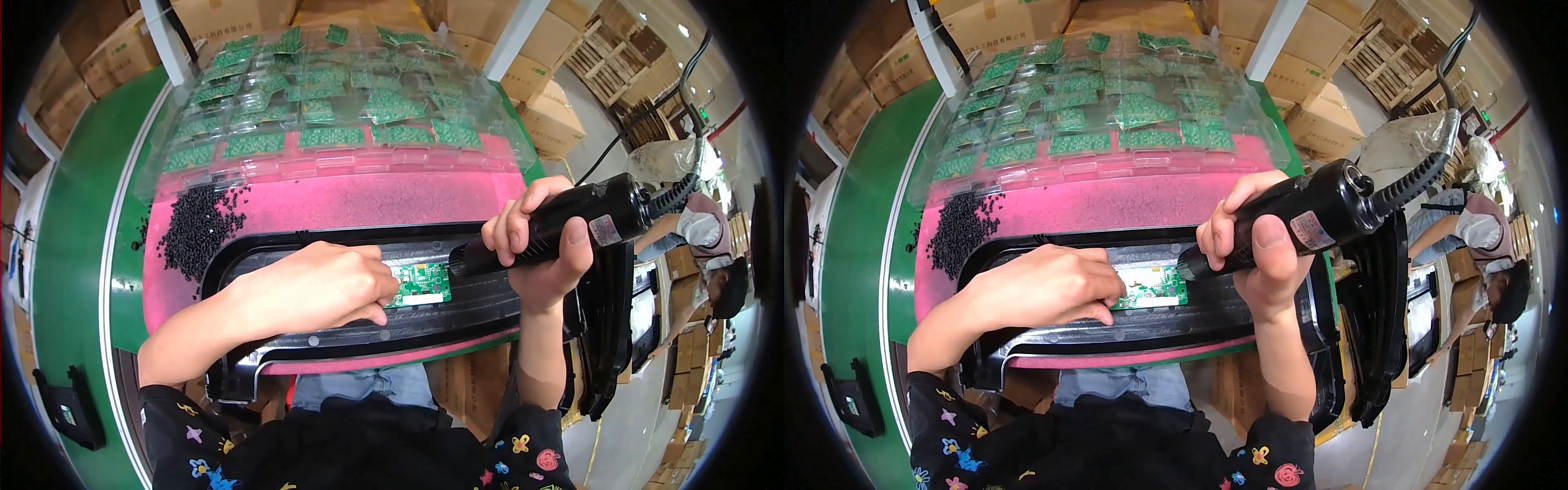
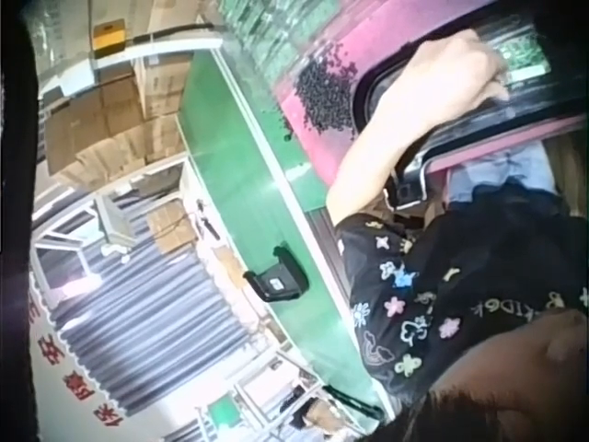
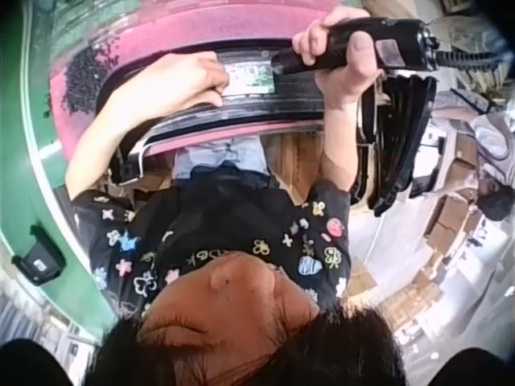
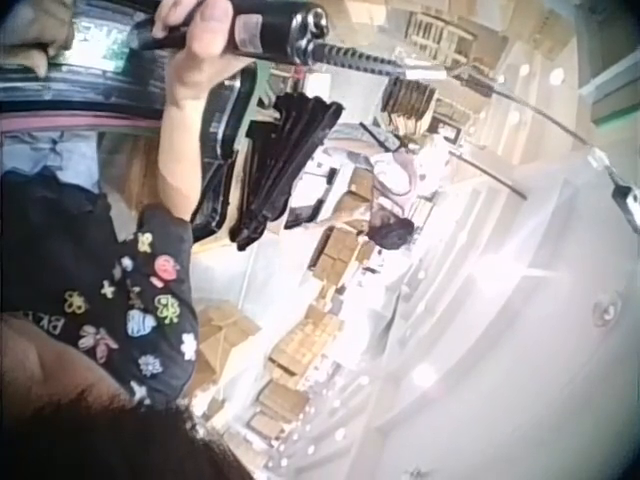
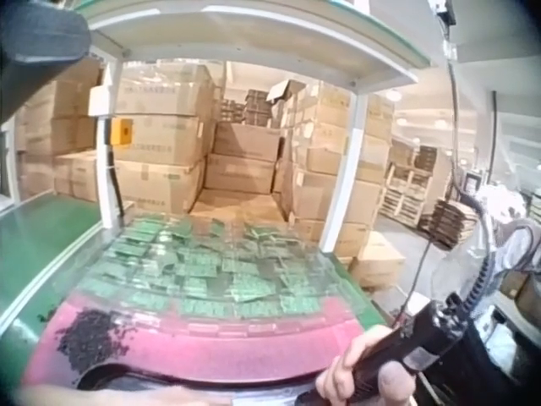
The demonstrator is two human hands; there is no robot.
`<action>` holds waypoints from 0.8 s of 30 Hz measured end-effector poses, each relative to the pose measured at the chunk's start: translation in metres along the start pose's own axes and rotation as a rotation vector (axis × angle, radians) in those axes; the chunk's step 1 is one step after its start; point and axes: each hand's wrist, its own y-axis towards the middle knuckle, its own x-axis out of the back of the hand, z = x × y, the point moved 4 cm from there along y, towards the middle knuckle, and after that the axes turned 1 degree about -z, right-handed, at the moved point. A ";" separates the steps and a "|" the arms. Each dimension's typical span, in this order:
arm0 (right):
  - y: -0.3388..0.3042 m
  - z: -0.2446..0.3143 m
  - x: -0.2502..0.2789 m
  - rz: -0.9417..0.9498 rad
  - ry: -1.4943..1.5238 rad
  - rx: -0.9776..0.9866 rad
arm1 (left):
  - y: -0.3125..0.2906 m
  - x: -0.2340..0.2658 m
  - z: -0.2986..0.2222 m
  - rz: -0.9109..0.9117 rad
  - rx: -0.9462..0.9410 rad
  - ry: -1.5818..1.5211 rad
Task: Assembling electronic components by placing a printed circuit board into a plastic casing and securing it with an electric screwdriver.
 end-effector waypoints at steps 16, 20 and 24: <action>0.010 -0.016 -0.014 0.052 0.183 -0.070 | -0.009 0.004 0.002 0.227 0.272 -0.148; 0.007 -0.014 -0.016 0.001 -0.087 -0.084 | -0.008 0.002 0.002 0.218 0.261 -0.132; -0.001 0.000 -0.018 0.011 0.086 0.015 | -0.006 -0.002 0.004 0.135 0.193 -0.059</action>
